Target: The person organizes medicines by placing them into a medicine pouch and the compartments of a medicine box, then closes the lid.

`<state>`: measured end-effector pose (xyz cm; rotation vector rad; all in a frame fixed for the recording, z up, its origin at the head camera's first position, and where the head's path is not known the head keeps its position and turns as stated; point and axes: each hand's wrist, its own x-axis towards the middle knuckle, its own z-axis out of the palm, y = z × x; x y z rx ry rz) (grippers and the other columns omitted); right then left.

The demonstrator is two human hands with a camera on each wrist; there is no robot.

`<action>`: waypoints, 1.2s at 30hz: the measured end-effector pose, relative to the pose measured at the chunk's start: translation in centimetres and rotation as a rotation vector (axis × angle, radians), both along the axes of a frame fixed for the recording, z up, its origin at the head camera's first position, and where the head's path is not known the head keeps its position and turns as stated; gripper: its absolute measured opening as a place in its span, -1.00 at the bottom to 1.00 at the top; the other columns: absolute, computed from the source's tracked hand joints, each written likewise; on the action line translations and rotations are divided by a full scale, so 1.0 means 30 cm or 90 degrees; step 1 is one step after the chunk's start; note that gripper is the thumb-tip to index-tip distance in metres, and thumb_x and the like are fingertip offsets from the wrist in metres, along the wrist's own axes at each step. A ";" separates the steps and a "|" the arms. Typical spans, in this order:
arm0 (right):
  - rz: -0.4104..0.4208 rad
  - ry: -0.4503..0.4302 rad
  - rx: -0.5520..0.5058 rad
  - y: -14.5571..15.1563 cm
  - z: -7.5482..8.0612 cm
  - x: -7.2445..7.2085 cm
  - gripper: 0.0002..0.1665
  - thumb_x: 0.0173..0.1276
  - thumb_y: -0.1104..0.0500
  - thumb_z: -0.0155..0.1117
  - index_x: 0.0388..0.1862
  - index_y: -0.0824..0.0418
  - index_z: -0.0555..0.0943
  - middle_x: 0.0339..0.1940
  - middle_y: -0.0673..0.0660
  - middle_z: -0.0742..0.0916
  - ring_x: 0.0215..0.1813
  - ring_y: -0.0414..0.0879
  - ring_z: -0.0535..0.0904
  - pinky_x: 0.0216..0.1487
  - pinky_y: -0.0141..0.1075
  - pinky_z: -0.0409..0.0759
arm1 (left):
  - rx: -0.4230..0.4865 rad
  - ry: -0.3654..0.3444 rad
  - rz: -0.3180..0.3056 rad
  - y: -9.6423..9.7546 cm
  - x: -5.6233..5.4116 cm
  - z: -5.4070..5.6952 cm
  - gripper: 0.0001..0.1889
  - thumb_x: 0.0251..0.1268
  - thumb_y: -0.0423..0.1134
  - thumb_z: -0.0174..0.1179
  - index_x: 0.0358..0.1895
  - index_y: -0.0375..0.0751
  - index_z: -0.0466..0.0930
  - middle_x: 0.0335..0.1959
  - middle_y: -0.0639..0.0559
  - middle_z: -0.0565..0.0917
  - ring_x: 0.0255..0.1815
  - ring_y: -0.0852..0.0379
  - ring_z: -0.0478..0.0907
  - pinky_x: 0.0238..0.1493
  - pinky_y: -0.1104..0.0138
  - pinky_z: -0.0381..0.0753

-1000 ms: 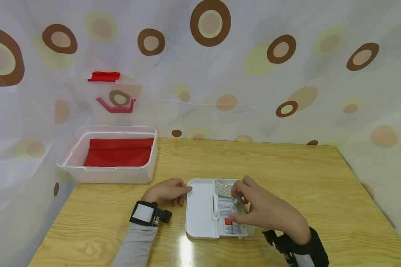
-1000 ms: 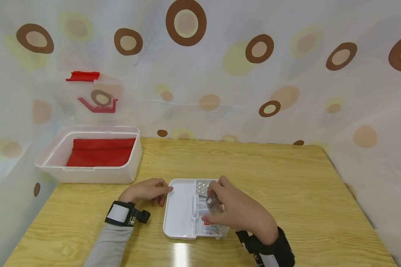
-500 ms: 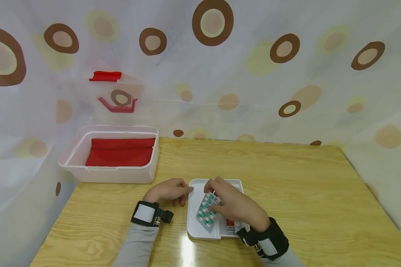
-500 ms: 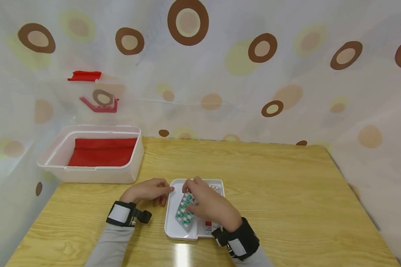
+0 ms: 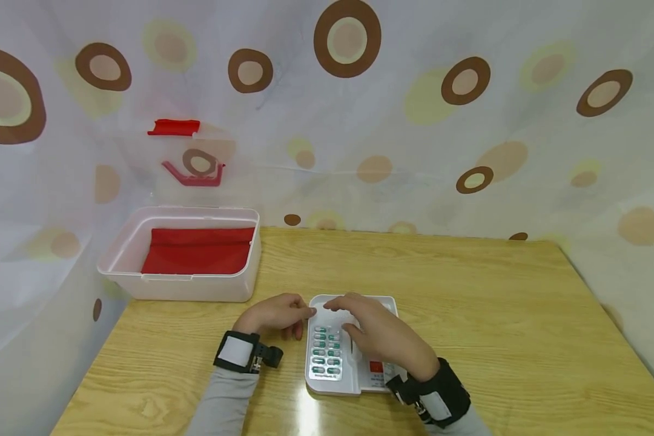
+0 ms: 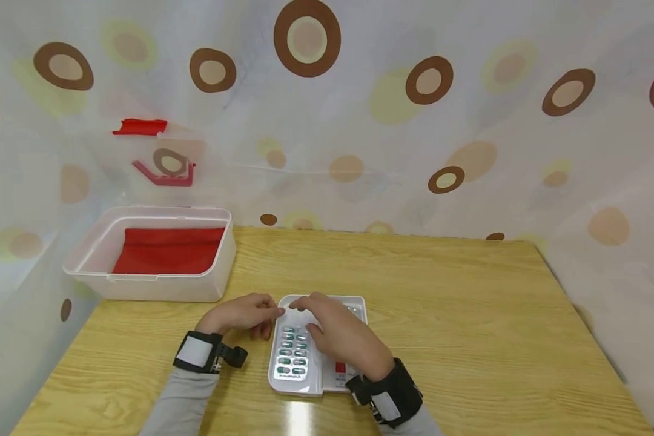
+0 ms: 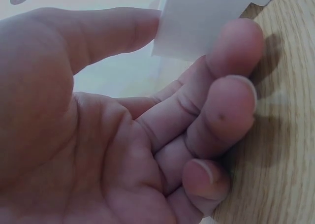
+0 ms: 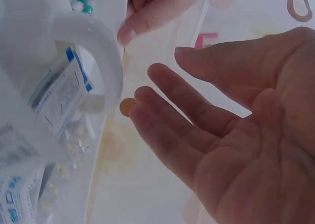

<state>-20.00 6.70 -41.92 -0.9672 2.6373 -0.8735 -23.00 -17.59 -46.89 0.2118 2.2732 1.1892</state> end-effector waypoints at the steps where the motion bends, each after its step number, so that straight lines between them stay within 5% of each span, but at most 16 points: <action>1: -0.006 0.001 0.001 0.005 0.003 0.000 -0.53 0.41 0.37 0.28 0.28 0.15 0.58 0.21 0.10 0.67 0.29 0.07 0.58 0.26 0.02 0.56 | -0.001 0.001 0.003 0.001 0.002 0.000 -0.71 0.52 -0.05 0.11 -0.26 -0.23 0.55 -0.54 -0.04 0.65 -0.55 0.10 0.51 -0.37 0.33 0.47; 11: -0.086 -0.006 0.073 0.125 0.030 -0.015 -0.54 0.48 0.19 0.27 0.31 0.23 0.55 0.25 0.24 0.59 0.31 0.18 0.52 0.28 0.12 0.53 | 0.018 -0.016 0.019 0.006 0.040 -0.012 -0.72 0.53 -0.05 0.11 -0.24 -0.22 0.53 -0.54 -0.03 0.64 -0.56 0.10 0.50 -0.41 0.36 0.43; 16: -0.129 -0.057 0.146 0.190 0.020 -0.043 -0.42 0.46 0.20 0.28 0.40 0.34 0.43 0.20 0.38 0.55 0.14 0.17 0.58 0.13 0.09 0.60 | 0.013 -0.007 0.028 -0.003 0.045 -0.007 -0.71 0.54 -0.06 0.11 -0.25 -0.23 0.53 -0.54 -0.04 0.64 -0.56 0.10 0.50 -0.41 0.35 0.44; 23: -0.162 -0.187 0.189 0.230 -0.003 -0.077 -0.22 0.46 0.22 0.25 0.53 0.44 0.17 -0.19 0.26 0.70 -0.30 -0.01 0.58 -0.30 -0.17 0.55 | -0.009 0.003 0.033 -0.011 0.041 0.003 -0.70 0.55 -0.04 0.09 -0.26 -0.21 0.55 -0.53 -0.04 0.64 -0.55 0.09 0.51 -0.38 0.34 0.44; 28: -0.128 -0.221 0.179 0.220 -0.003 -0.079 -0.25 0.45 0.30 0.21 0.53 0.39 0.17 -0.44 0.14 0.66 -0.46 -0.07 0.54 -0.43 -0.27 0.45 | -0.033 0.005 0.046 -0.007 0.043 0.016 -0.70 0.51 0.00 0.15 -0.22 -0.19 0.56 -0.49 -0.03 0.66 -0.48 0.07 0.55 -0.33 0.32 0.47; 32: -0.113 -0.210 0.169 0.217 -0.012 -0.075 -0.31 0.40 0.38 0.18 0.49 0.37 0.24 -0.47 0.12 0.63 -0.49 -0.08 0.51 -0.47 -0.29 0.42 | -0.055 0.042 0.031 0.007 0.065 0.033 -0.67 0.42 0.01 0.25 -0.05 -0.20 0.54 -0.44 0.00 0.67 -0.41 0.07 0.56 -0.31 0.30 0.47; 36: -0.113 -0.210 0.152 0.222 -0.037 -0.065 -0.19 0.38 0.39 0.18 0.55 0.45 0.13 -0.49 0.12 0.60 -0.53 -0.08 0.48 -0.50 -0.29 0.39 | -0.077 0.133 -0.001 0.033 0.140 0.042 -0.63 0.38 -0.13 0.32 0.05 -0.29 0.49 -0.50 0.04 0.59 -0.49 0.13 0.49 -0.45 0.33 0.42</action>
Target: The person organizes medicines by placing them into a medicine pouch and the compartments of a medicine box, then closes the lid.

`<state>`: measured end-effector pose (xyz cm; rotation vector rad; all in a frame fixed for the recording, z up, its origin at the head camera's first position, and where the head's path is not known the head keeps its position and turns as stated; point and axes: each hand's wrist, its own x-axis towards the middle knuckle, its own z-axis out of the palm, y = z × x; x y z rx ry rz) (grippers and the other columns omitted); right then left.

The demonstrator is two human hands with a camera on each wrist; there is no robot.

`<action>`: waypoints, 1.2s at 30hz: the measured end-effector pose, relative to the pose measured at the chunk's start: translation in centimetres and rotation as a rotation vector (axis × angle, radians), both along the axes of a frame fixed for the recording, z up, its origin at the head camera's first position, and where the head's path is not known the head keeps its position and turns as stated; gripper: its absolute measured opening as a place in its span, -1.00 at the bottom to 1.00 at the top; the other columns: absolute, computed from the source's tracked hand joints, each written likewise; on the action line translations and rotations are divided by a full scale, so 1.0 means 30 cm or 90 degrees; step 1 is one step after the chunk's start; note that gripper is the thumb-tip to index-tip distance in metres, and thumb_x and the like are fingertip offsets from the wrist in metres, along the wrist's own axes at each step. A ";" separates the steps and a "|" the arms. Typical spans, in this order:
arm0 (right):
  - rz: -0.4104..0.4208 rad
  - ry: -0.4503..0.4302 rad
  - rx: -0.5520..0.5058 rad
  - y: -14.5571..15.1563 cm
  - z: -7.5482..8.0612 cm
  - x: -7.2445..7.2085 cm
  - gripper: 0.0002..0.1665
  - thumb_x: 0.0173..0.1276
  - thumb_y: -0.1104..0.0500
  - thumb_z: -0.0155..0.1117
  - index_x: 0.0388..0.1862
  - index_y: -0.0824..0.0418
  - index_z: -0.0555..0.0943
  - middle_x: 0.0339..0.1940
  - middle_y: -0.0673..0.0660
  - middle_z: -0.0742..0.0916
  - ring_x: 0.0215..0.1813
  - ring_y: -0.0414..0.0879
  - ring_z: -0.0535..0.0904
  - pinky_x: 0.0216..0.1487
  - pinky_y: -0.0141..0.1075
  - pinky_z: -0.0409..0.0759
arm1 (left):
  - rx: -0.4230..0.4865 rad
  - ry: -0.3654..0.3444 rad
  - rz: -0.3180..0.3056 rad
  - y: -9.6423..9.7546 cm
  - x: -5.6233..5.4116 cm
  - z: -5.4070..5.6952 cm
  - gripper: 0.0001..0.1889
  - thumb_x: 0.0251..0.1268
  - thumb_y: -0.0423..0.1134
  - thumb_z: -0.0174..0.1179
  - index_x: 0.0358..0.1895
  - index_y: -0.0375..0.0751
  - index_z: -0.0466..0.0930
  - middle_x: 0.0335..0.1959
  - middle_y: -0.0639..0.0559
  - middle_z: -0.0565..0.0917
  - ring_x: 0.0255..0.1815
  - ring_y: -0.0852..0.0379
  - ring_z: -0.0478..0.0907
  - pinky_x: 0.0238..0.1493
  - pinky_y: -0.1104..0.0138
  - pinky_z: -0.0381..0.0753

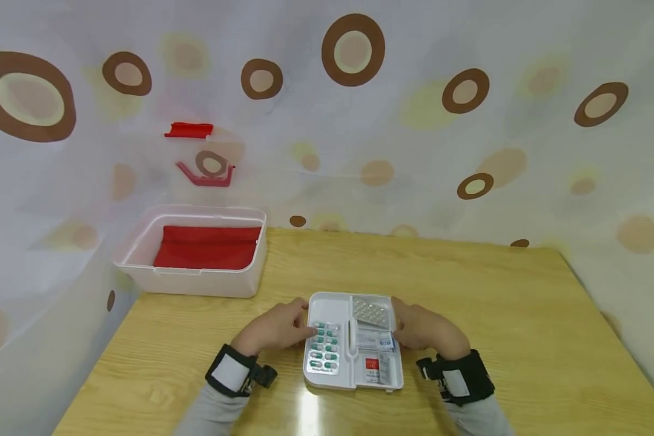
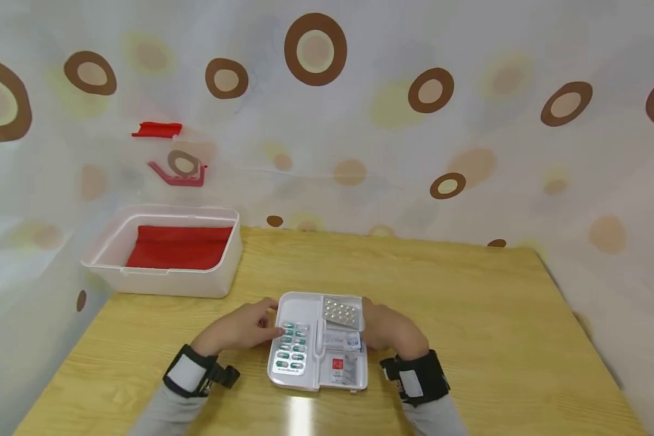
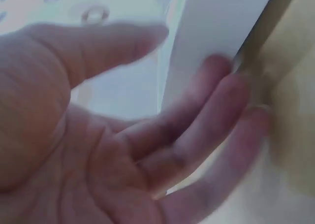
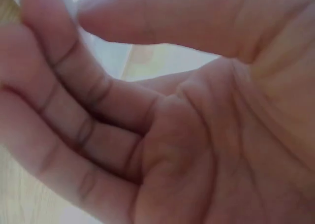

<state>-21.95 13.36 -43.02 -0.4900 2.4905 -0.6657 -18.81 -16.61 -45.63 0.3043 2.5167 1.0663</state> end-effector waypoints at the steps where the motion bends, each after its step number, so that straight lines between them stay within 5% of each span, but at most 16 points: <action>1: 0.003 0.003 -0.006 -0.002 -0.005 0.002 -0.18 0.37 0.39 0.18 0.55 0.46 0.12 -0.49 0.12 0.60 -0.54 -0.08 0.47 -0.51 -0.29 0.38 | -0.007 0.025 -0.003 0.004 0.023 -0.004 -0.66 0.37 -0.17 0.32 0.03 -0.30 0.49 -0.53 0.05 0.56 -0.51 0.14 0.47 -0.49 0.34 0.40; 8: 0.047 0.024 -0.029 -0.048 0.024 0.034 -0.15 0.41 0.35 0.18 0.60 0.43 0.08 -0.60 0.03 0.55 -0.60 -0.16 0.41 -0.56 -0.35 0.32 | -0.034 0.127 0.050 -0.021 0.149 -0.009 -0.83 0.35 -0.29 0.19 -0.07 -0.21 0.48 -0.61 0.12 0.45 -0.60 0.20 0.39 -0.60 0.39 0.32; 11: 0.090 0.038 -0.063 -0.087 0.067 0.057 -0.07 0.47 0.33 0.14 0.65 0.38 -0.10 -0.58 0.01 0.56 -0.58 -0.19 0.41 -0.55 -0.37 0.35 | -0.037 0.166 0.102 -0.075 0.187 0.029 -0.72 0.35 -0.29 0.17 0.09 -0.21 0.50 -0.63 0.15 0.42 -0.60 0.22 0.37 -0.59 0.41 0.29; 16: 0.159 0.066 -0.186 -0.191 0.135 0.068 -0.23 0.56 0.33 0.04 0.63 0.26 -0.03 -0.38 0.05 0.61 -0.52 -0.21 0.45 -0.50 -0.37 0.45 | -0.032 0.220 0.182 -0.193 0.208 0.124 -0.56 0.38 -0.35 0.12 0.31 -0.20 0.46 -0.54 0.12 0.50 -0.53 0.19 0.41 -0.56 0.40 0.38; 21: 0.175 0.164 -0.243 -0.325 0.185 0.060 -0.41 0.55 0.22 0.15 0.47 0.25 0.23 -0.33 0.02 0.56 -0.40 -0.20 0.47 -0.39 -0.39 0.49 | -0.058 0.296 0.201 -0.335 0.190 0.224 -0.59 0.43 -0.37 0.01 0.31 -0.26 0.38 -0.43 0.03 0.57 -0.52 0.16 0.42 -0.55 0.38 0.44; 28: 0.219 0.215 -0.287 -0.482 0.221 0.050 -0.22 0.49 -0.04 0.29 0.53 0.15 0.22 0.27 0.06 0.49 0.21 -0.13 0.53 0.07 -0.29 0.62 | -0.139 0.399 0.209 -0.538 0.116 0.346 -0.93 0.42 -0.39 -0.02 -0.15 -0.32 0.34 -0.54 -0.02 0.40 -0.56 0.10 0.34 -0.57 0.33 0.28; 36: 0.271 0.236 -0.234 -0.664 0.226 -0.011 -0.19 0.53 0.10 0.18 0.65 0.11 0.09 0.63 0.18 0.23 0.55 -0.02 0.30 0.42 -0.14 0.43 | -0.223 0.277 0.190 -0.770 -0.038 0.392 -0.54 0.55 -0.28 -0.11 0.39 -0.45 0.26 -0.40 -0.13 0.46 -0.42 -0.01 0.41 -0.44 0.23 0.35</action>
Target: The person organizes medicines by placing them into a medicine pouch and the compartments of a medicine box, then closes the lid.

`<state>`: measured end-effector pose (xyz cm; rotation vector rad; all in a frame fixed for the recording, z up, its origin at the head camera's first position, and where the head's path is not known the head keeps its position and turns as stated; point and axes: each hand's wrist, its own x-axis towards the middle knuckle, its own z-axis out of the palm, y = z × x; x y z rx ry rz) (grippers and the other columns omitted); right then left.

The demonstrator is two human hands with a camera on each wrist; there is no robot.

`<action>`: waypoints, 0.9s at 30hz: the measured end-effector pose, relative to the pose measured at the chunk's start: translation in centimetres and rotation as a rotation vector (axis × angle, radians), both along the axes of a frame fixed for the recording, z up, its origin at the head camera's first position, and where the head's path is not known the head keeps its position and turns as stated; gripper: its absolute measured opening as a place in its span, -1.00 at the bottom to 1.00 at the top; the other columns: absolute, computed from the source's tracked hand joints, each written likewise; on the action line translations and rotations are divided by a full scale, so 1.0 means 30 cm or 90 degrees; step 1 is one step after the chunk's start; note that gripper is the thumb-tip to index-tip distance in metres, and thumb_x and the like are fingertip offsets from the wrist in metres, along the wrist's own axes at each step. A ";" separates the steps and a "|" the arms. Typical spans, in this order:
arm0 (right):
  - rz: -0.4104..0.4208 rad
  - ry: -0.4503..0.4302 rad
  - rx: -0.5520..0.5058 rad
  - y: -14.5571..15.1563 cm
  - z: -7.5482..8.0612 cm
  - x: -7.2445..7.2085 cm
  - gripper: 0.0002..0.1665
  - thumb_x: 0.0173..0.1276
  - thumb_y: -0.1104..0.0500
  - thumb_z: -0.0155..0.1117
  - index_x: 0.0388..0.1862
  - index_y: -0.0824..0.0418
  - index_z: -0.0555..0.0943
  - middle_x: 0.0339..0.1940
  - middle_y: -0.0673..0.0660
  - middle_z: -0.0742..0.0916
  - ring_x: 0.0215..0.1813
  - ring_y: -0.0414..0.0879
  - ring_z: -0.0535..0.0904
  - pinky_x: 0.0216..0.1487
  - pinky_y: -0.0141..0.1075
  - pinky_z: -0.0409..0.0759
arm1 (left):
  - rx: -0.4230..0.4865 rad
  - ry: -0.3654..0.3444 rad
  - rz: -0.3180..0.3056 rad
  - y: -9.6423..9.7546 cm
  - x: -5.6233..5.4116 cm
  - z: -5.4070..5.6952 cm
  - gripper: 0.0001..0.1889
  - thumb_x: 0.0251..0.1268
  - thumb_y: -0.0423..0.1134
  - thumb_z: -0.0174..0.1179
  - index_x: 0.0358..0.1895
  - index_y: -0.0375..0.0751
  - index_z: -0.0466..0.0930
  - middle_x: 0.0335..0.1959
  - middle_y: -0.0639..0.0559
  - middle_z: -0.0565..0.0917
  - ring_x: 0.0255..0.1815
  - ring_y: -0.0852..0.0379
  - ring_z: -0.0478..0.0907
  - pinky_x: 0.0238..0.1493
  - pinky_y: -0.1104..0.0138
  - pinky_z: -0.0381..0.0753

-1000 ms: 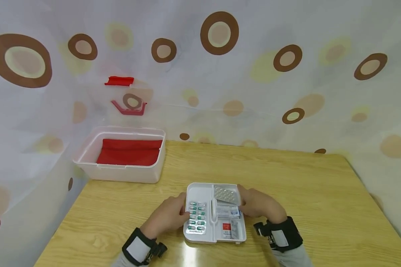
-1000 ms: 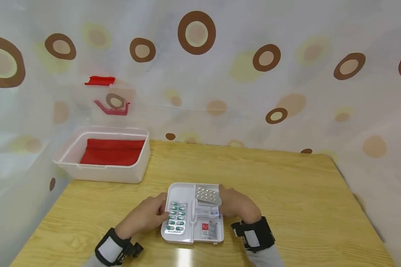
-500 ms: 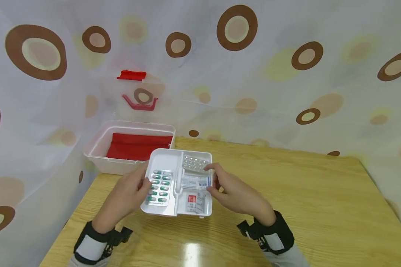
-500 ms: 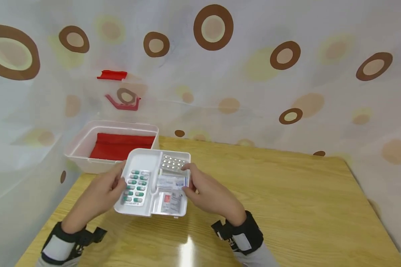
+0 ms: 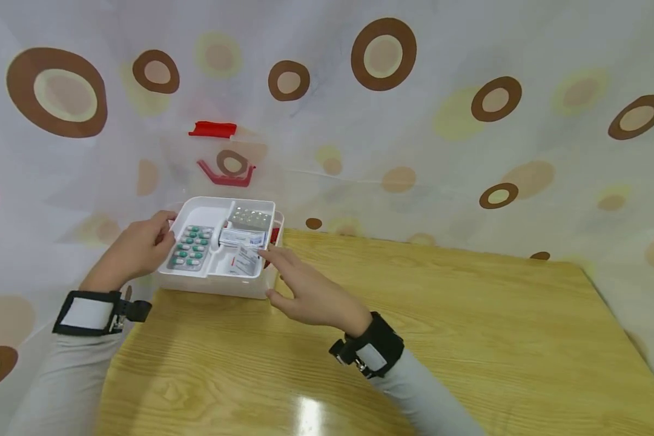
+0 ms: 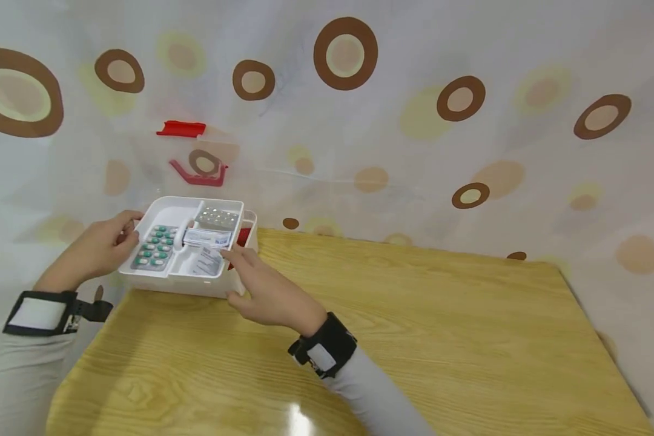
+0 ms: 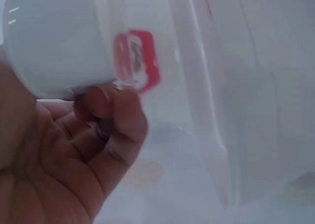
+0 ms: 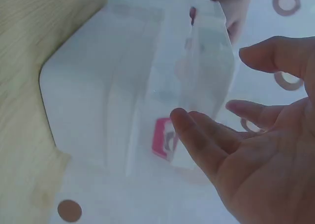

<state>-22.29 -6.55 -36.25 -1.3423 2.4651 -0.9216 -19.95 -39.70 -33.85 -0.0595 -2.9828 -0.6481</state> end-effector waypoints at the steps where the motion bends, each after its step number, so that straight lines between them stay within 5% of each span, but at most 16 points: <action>1: 0.007 -0.008 0.005 -0.025 -0.003 -0.009 -0.16 0.53 0.12 0.16 0.67 0.11 0.05 0.67 0.16 0.16 0.59 -0.02 0.23 0.48 -0.11 0.36 | -0.001 -0.005 0.001 -0.026 -0.016 -0.002 -0.52 0.56 -0.28 -0.12 0.42 -0.45 0.25 -0.38 -0.16 0.47 -0.41 -0.03 0.41 -0.43 0.22 0.35; 6: 0.041 -0.055 -0.002 -0.144 -0.042 -0.055 -0.06 0.46 0.22 0.08 0.70 0.13 -0.11 0.72 0.11 -0.07 0.68 -0.07 -0.02 0.56 -0.16 0.20 | -0.010 -0.010 0.022 -0.126 -0.071 -0.032 -0.50 0.60 -0.26 -0.16 0.44 -0.51 0.24 -0.27 -0.26 0.49 -0.33 -0.10 0.43 -0.39 0.19 0.35; 10: 0.043 -0.062 -0.005 -0.208 -0.081 -0.084 -0.01 0.41 0.27 0.12 0.70 0.19 -0.14 0.72 0.13 -0.09 0.60 -0.08 0.16 0.43 -0.36 0.35 | -0.009 -0.014 0.062 -0.155 -0.099 -0.061 -0.48 0.63 -0.21 -0.18 0.45 -0.51 0.24 -0.20 -0.31 0.49 -0.24 -0.16 0.44 -0.31 0.14 0.37; 13: 0.017 -0.035 -0.006 -0.238 -0.098 -0.105 -0.01 0.40 0.28 0.16 0.69 0.20 -0.09 0.72 0.10 0.01 0.29 -0.06 0.43 0.05 -0.50 0.55 | -0.004 -0.002 0.083 -0.170 -0.121 -0.082 -0.49 0.63 -0.20 -0.18 0.43 -0.50 0.28 -0.17 -0.33 0.49 -0.20 -0.19 0.44 -0.27 0.12 0.38; 18: 0.001 0.000 0.038 -0.276 -0.099 -0.131 -0.04 0.41 0.22 0.19 0.69 0.10 0.00 0.70 0.00 0.13 -0.27 -0.11 0.51 -0.51 -0.47 0.45 | 0.000 0.009 0.102 -0.218 -0.136 -0.119 -0.51 0.62 -0.22 -0.19 0.38 -0.54 0.33 -0.08 -0.41 0.51 -0.15 -0.26 0.42 -0.22 0.05 0.41; 21: -0.005 0.024 0.086 -0.296 -0.097 -0.139 -0.04 0.40 0.19 0.22 0.69 0.04 0.03 0.68 -0.04 0.17 -0.55 -0.12 0.40 -0.60 -0.46 0.36 | 0.009 -0.003 0.110 -0.248 -0.138 -0.138 -0.50 0.64 -0.20 -0.21 0.39 -0.55 0.31 -0.03 -0.44 0.51 -0.12 -0.27 0.41 -0.22 0.05 0.42; 27: -0.021 0.038 0.121 -0.317 -0.091 -0.143 0.02 0.41 0.24 0.24 0.71 -0.06 -0.04 0.69 -0.11 0.13 -0.67 -0.17 0.28 -0.61 -0.46 0.28 | 0.017 0.015 0.112 -0.268 -0.144 -0.138 -0.49 0.64 -0.18 -0.21 0.38 -0.55 0.33 -0.08 -0.40 0.50 -0.15 -0.25 0.41 -0.26 0.11 0.37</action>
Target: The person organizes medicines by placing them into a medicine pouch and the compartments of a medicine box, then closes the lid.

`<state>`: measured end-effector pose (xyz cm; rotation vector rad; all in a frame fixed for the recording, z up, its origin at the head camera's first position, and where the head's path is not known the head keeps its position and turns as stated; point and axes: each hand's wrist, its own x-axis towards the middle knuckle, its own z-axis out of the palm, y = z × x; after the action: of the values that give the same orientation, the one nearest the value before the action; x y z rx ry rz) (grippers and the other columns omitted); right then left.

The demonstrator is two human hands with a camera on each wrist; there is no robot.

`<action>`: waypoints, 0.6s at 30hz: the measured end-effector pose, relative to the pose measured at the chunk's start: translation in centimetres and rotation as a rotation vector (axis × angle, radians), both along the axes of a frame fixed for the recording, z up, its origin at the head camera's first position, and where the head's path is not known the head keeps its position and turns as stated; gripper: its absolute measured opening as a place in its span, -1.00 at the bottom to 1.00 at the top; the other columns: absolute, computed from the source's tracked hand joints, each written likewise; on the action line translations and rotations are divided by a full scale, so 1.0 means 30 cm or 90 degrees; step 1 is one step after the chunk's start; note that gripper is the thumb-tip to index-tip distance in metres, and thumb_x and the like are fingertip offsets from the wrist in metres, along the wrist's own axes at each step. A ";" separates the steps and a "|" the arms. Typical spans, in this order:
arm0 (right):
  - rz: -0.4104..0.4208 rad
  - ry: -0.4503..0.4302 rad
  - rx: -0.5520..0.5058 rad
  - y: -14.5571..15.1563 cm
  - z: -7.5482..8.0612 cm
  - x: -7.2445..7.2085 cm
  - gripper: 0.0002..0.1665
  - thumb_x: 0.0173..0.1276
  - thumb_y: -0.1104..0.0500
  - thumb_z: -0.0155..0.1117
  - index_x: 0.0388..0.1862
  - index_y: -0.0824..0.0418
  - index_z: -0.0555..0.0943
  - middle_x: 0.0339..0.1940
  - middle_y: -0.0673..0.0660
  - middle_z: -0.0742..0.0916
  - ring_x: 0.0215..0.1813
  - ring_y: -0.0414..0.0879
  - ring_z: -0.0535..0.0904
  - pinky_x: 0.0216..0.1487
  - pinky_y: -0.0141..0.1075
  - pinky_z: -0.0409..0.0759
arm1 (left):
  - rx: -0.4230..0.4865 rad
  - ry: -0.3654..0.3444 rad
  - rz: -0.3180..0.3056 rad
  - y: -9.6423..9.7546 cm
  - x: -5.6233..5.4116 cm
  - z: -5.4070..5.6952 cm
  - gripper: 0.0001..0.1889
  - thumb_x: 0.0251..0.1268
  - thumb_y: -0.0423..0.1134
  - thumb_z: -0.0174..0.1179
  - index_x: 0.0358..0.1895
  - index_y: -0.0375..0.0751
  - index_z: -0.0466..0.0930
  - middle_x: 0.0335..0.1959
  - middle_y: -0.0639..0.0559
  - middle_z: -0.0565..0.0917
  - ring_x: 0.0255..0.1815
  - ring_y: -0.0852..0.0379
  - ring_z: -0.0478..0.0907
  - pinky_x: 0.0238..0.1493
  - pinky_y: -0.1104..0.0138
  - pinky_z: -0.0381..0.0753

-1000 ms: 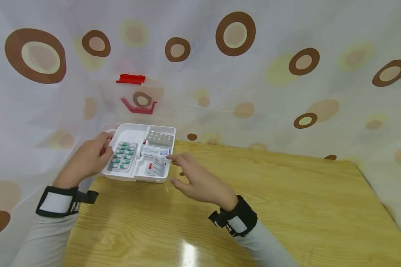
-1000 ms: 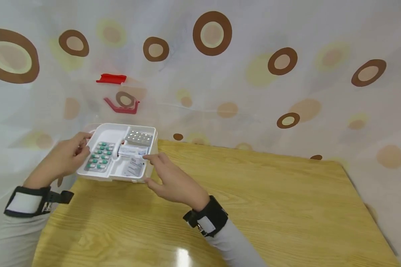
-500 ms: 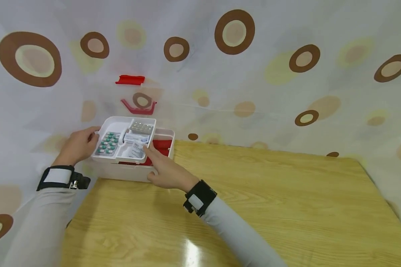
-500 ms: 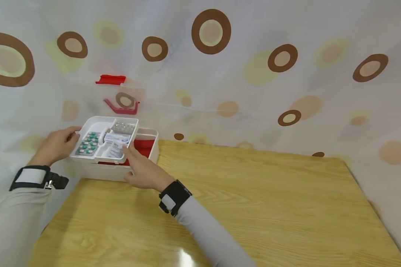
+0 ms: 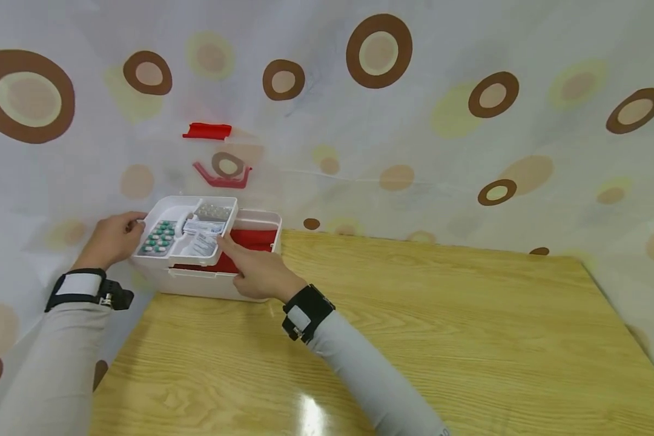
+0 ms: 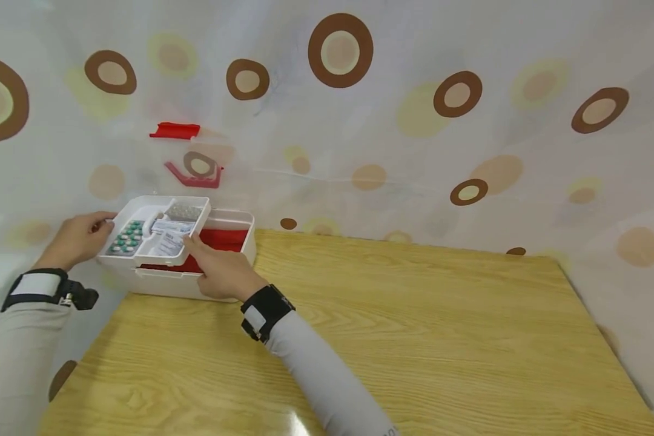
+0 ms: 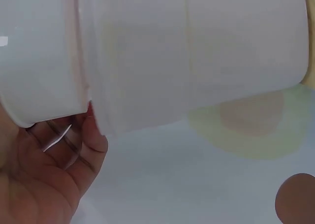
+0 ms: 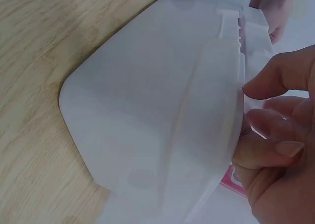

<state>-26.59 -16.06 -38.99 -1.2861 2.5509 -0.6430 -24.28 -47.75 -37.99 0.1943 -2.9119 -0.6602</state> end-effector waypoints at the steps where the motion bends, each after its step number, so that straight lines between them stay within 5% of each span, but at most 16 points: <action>1: 0.000 -0.002 -0.001 -0.001 0.000 0.000 0.04 0.41 0.24 0.24 0.71 -0.07 -0.07 0.69 -0.12 0.10 -0.67 -0.17 0.28 -0.61 -0.46 0.27 | 0.002 0.005 0.001 -0.001 -0.003 0.001 -0.49 0.64 -0.18 -0.21 0.38 -0.55 0.33 -0.10 -0.39 0.49 -0.15 -0.24 0.40 -0.26 0.11 0.36; 7: -0.002 -0.002 0.024 -0.007 -0.005 -0.003 0.07 0.39 0.21 0.27 0.71 -0.10 -0.09 0.70 -0.14 0.06 -0.67 -0.17 0.27 -0.60 -0.46 0.25 | 0.013 -0.010 0.002 -0.011 -0.020 -0.021 -0.47 0.65 -0.16 -0.25 0.40 -0.53 0.31 -0.07 -0.39 0.47 -0.11 -0.26 0.38 -0.22 0.06 0.36; 13: 0.009 0.057 0.071 -0.018 -0.005 -0.004 -0.03 0.44 0.22 0.19 0.70 -0.15 -0.01 0.67 -0.16 0.15 -0.67 -0.16 0.24 -0.57 -0.44 0.24 | 0.020 -0.043 -0.004 -0.035 -0.014 -0.037 -0.46 0.65 -0.16 -0.26 0.42 -0.56 0.28 0.17 -0.57 0.45 0.05 -0.37 0.40 -0.03 -0.17 0.45; 16: -0.001 0.078 0.092 -0.021 -0.003 -0.001 -0.08 0.46 0.19 0.20 0.68 -0.16 0.06 0.53 -0.11 0.46 -0.66 -0.16 0.28 -0.53 -0.44 0.29 | 0.020 -0.055 -0.003 -0.034 -0.011 -0.047 -0.45 0.65 -0.15 -0.24 0.42 -0.55 0.28 0.23 -0.61 0.42 0.08 -0.38 0.40 0.02 -0.21 0.44; 18: -0.009 0.076 0.104 -0.023 -0.002 -0.001 -0.11 0.47 0.17 0.21 0.67 -0.18 0.09 0.19 -0.06 0.73 -0.66 -0.16 0.29 -0.50 -0.42 0.30 | 0.026 -0.054 0.006 -0.029 -0.011 -0.061 -0.45 0.64 -0.14 -0.23 0.43 -0.53 0.29 0.23 -0.59 0.43 0.06 -0.37 0.39 0.03 -0.21 0.45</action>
<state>-26.62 -16.75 -39.03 -1.2879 2.6454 -0.3614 -24.61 -48.63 -39.82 0.2470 -2.9769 -0.7284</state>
